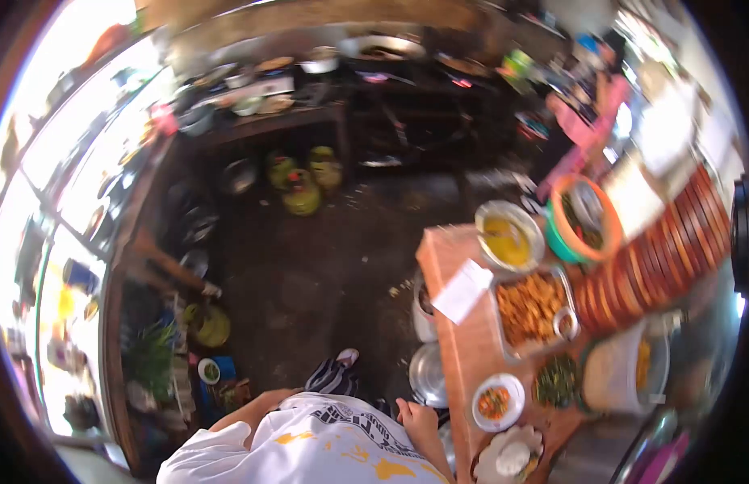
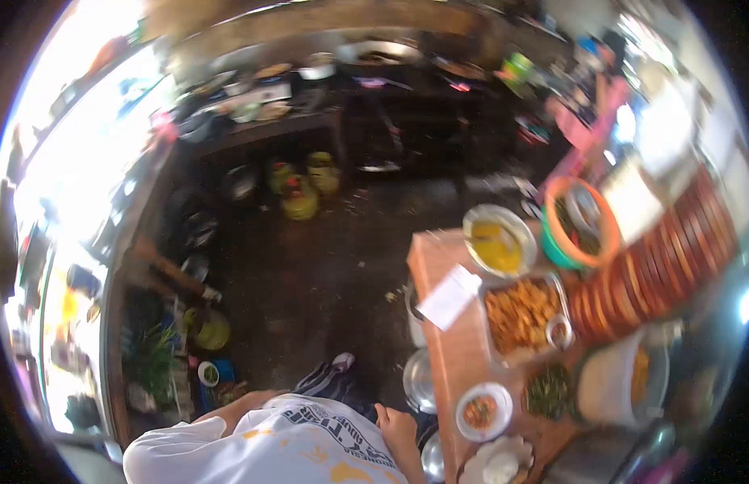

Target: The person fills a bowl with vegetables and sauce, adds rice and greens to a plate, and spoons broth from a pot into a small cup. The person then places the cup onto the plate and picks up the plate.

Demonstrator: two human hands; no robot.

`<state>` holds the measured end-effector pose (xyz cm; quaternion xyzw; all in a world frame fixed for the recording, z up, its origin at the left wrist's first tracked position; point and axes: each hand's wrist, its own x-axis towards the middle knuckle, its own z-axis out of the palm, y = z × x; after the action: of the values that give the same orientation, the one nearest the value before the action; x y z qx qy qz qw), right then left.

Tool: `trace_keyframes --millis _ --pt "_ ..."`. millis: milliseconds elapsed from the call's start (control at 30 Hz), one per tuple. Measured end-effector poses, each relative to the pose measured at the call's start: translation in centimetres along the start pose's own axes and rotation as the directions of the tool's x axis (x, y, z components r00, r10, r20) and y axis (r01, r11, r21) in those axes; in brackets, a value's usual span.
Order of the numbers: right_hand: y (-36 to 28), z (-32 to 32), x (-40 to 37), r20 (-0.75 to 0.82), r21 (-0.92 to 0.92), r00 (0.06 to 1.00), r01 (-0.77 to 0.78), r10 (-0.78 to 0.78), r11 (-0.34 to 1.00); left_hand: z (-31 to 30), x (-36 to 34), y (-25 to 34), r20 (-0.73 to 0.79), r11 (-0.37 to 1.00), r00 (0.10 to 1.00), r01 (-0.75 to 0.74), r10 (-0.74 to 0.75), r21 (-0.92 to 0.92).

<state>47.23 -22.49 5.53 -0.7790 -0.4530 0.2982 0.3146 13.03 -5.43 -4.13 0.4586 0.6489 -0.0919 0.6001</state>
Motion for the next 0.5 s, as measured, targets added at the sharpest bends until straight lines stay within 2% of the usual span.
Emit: trace_keyframes --millis 133,267,400,467,500 --pt "-6.6 2.9 4.8 0.211 -0.057 0.977 0.057 -0.044 0.997 -4.8 -1.2 -11.3 -0.098 0.977 0.972 0.210 -0.213 -0.039" --pt "-11.9 8.0 10.7 0.231 -0.076 0.928 0.318 -0.293 0.945 -8.4 0.3 -17.7 -0.123 0.938 0.946 0.270 -0.301 -0.217" --pt "-18.2 14.4 16.4 0.365 -0.188 0.865 0.430 -0.343 0.883 -12.8 3.0 -20.1 -0.148 0.919 0.950 0.213 -0.274 -0.331" --pt "-21.5 18.4 18.9 0.473 -0.250 0.809 0.503 -0.349 0.827 -15.5 4.8 -21.2 -0.191 0.951 0.960 0.150 -0.206 -0.272" --pt "-23.5 20.5 19.9 0.523 -0.243 0.775 0.535 -0.356 0.809 -17.2 5.6 -21.8 -0.219 0.982 0.965 0.113 -0.145 -0.154"
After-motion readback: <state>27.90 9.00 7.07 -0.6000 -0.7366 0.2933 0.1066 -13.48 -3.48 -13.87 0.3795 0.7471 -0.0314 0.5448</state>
